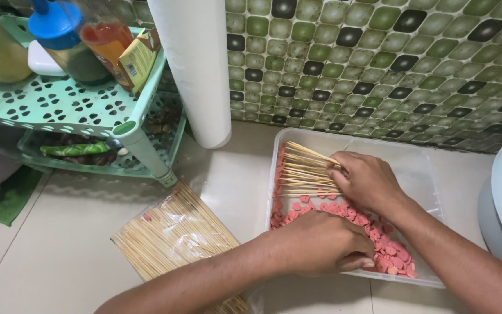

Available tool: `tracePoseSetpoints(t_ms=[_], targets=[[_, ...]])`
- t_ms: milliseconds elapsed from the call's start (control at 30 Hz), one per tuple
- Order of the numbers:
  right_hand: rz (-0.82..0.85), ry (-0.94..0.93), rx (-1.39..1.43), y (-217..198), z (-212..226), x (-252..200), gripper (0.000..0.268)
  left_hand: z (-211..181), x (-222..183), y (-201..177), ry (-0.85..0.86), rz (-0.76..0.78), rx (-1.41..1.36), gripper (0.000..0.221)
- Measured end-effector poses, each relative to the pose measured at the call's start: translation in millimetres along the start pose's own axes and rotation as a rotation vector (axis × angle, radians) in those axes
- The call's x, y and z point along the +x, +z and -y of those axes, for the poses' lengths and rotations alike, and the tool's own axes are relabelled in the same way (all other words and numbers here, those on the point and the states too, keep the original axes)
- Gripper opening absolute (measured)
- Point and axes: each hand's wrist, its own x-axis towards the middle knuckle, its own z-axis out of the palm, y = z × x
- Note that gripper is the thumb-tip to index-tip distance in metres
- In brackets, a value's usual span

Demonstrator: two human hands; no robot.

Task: Sorting wooden skewers and handling small pink food pieces in a plastic container.

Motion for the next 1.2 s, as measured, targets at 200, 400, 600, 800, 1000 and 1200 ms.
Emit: tracePoseSetpoints(t_ms=[200, 400, 600, 800, 1000, 1200], targets=[[-0.114, -0.084, -0.066, 15.4, -17.8, 4.9, 0.014, -3.0, -0.9, -3.3, -0.02, 0.012, -0.014, 0.026], [-0.128, -0.097, -0.098, 19.7, -22.6, 7.1, 0.021, -2.7, -0.5, -3.4, -0.003, 0.007, 0.004, 0.024], [-0.194, -0.096, -0.051, 18.1, -23.6, 5.9, 0.018, -0.7, -0.7, 1.5, 0.006, -0.033, 0.006, 0.022], [-0.2, -0.083, 0.127, -3.4, -19.2, 1.1, 0.022, -0.9, 1.1, -2.2, -0.097, -0.118, 0.1, 0.018], [0.036, -0.082, 0.208, -50.8, 1.0, -39.5, 0.019, 21.6, 0.8, -5.6, -0.206, -0.018, 0.381, 0.018], [0.136, -0.171, 0.224, -25.3, -37.0, -83.8, 0.037, 21.5, 1.0, -3.3, -0.153, 0.152, 0.416, 0.036]])
